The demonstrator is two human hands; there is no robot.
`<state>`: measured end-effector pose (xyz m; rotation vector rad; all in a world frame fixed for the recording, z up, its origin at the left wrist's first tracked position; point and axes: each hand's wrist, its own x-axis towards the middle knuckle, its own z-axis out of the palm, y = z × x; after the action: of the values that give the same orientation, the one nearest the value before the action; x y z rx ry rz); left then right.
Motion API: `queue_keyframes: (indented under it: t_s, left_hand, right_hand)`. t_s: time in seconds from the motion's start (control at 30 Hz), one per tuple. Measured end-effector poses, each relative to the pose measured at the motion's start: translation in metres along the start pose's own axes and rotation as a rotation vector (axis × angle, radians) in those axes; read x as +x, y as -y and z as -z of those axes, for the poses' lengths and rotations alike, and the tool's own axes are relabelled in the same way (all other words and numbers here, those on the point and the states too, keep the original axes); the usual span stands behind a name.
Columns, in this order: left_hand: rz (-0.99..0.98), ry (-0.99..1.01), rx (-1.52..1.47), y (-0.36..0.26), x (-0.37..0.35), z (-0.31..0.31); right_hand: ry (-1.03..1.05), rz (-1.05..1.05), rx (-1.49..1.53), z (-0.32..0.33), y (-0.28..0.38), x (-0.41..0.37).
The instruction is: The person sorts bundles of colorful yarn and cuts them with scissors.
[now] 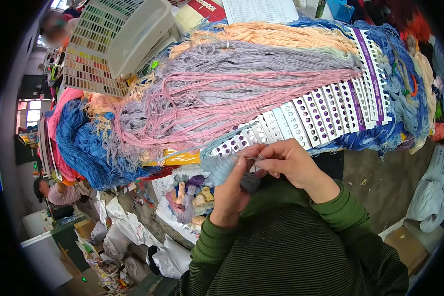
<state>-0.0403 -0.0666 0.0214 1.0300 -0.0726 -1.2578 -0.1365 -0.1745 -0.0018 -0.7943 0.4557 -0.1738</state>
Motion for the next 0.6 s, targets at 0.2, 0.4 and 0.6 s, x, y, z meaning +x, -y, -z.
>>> queue_keyframes:
  t_s: [0.2, 0.4, 0.6]
  left_hand:
    - [-0.049, 0.081, -0.464, -0.012, 0.007, 0.046]
    - [-0.261, -0.098, -1.132, -0.059, -0.03, 0.172]
    - [-0.164, -0.27, -0.966, -0.065, -0.033, 0.146]
  right_hand:
    - [0.011, 0.219, 0.347, 0.026, 0.041, -0.007]
    - [0.174, 0.777, 0.422, 0.173, 0.186, -0.062]
    - [-0.748, 1.141, -0.655, 0.148, 0.215, -0.052]
